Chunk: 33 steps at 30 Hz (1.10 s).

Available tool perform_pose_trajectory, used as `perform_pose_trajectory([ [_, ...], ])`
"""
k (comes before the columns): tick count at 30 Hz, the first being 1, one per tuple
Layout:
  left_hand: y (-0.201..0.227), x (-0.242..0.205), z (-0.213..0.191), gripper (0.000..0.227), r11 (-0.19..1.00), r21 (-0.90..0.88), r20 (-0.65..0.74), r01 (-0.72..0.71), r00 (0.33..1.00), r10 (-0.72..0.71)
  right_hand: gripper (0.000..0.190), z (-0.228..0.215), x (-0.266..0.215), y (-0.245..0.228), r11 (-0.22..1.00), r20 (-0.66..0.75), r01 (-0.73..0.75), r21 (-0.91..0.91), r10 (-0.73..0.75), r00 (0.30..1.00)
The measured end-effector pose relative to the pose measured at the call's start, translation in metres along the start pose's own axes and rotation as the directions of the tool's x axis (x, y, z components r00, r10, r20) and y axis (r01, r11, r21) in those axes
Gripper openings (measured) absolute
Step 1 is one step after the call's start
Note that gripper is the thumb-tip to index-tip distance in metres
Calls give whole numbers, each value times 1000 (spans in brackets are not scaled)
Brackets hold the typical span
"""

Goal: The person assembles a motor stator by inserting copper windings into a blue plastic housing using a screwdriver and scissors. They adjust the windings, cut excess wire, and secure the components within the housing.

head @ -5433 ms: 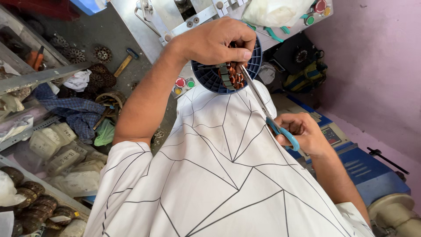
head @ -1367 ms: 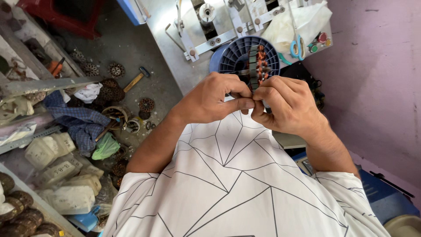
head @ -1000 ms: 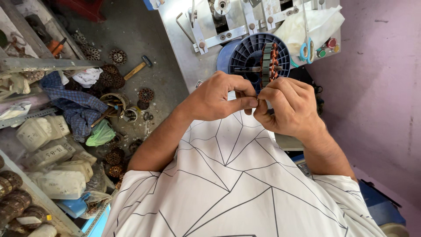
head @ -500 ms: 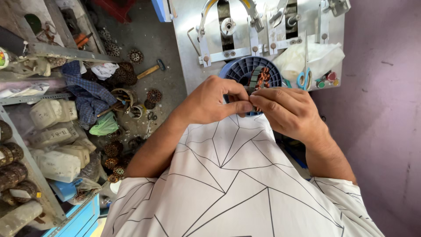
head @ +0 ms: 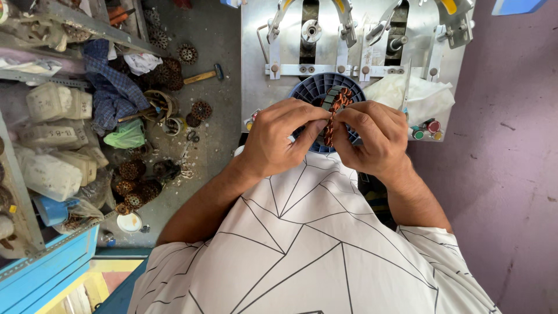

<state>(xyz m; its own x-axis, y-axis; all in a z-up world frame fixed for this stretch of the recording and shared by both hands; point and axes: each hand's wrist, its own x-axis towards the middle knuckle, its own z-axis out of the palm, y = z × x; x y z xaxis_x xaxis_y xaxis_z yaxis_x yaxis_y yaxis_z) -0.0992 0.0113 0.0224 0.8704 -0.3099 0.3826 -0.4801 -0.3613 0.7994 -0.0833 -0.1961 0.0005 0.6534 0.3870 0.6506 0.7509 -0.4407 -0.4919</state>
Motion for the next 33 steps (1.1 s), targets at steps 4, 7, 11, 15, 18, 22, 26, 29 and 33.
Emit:
perform_pose_trajectory([
  [4, 1, -5, 3, 11, 991, 107, -57, -81, 995, 87, 22, -3, -5, -4, 999, 15, -25, 24, 24, 1000],
  [7, 4, -5, 5, 10, 987, 124, -28, -97, 994, 101, 21, -12, -11, -4, 999, 56, -33, 39, 30, 998],
  [11, 9, 3, 7, 6, 998, 36, 44, -58, 997, 56, 18, -21, -12, -1, 975, 19, -218, 38, 217, 976],
  [15, 6, 12, 16, 4, 995, -82, 131, -55, 989, 65, 17, -25, -22, -17, 925, 83, -376, 54, 371, 925],
  [18, 6, 18, 19, 5, 994, -101, 157, -32, 986, 48, 19, -37, -28, -35, 947, 139, -306, 93, 292, 946],
  [22, 4, 21, 21, 6, 990, -131, 245, -47, 966, 79, 16, -48, -29, -28, 907, 2, -382, 180, 388, 922],
  [26, 5, 20, 17, 5, 983, -181, 265, -15, 962, 63, 16, -35, -22, -25, 873, 55, -464, 152, 461, 886],
  [29, 2, 21, 8, 6, 984, -167, 249, 57, 968, -14, 17, -33, -22, -38, 911, 135, -366, 190, 345, 929],
  [33, -6, 15, 7, 7, 988, -157, 249, 11, 968, 28, 15, -40, -21, -35, 906, 10, -377, 190, 383, 924],
])
